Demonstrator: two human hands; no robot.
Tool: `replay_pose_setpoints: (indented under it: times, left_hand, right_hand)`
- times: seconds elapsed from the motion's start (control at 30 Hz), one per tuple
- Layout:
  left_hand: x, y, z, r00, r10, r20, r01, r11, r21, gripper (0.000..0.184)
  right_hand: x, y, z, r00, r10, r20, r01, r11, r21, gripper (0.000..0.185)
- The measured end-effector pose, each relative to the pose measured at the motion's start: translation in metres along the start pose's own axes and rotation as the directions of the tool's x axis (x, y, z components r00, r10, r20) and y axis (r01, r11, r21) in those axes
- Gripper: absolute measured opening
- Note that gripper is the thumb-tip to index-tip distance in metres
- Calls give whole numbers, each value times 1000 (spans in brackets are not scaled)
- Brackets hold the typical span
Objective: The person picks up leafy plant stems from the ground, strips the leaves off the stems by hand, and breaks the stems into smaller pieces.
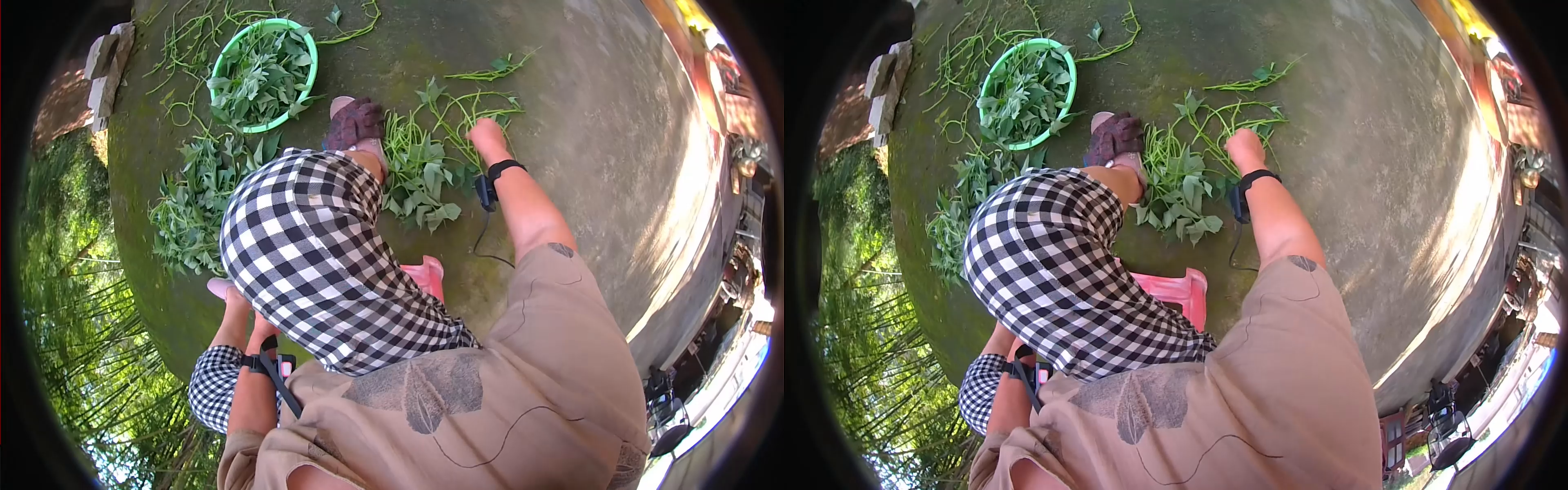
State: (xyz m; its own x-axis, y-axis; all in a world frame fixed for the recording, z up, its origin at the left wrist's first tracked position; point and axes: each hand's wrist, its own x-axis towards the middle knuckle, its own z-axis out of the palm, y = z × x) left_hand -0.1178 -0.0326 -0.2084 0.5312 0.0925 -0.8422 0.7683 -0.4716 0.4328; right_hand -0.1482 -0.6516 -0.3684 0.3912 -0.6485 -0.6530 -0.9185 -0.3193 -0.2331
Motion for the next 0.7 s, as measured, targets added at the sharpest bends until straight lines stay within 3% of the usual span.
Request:
replay_pose_setpoints:
  times: [0.07, 0.1, 0.2, 0.3, 0.43, 0.53, 0.57, 0.7]
  left_hand:
    - [2, -1, 1, 1000, -4, 2, 4, 1000, 13, 23]
    - [3, -1, 1, 1000, -5, 4, 5, 1000, 21, 23]
    - [6, -2, 0, 1000, -12, 5, 12, 999, 33, 23]
    - [10, -1, 1, 1000, -15, 3, 15, 999, 40, 22]
    - [18, 5, -2, 1000, -7, -7, 7, 999, 50, 22]
    - [24, 14, -6, 1000, 8, -13, -7, 998, 66, 22]
    - [26, 17, -7, 1000, 14, -19, -13, 998, 69, 22]
    - [37, 31, -12, 999, 44, -29, -41, 996, 73, 22]
  right_hand:
    - [8, 7, 3, 985, 94, -144, -98, 995, -22, 32]
    - [8, 7, -5, 987, 134, -89, -137, 990, -30, 32]
    - [0, 3, -17, 995, 12, 95, 1, 991, -136, 31]
    - [-3, -11, -27, 986, -113, 122, 121, 991, -61, 35]
    - [15, -23, -21, 987, -48, -152, 17, 980, -199, 34]
    - [26, -34, -25, 976, -48, -213, -5, 970, -241, 35]
    - [30, -38, -29, 987, -63, -151, 7, 936, -351, 38]
    - [44, -34, -26, 987, -73, -141, 22, 942, -334, 40]
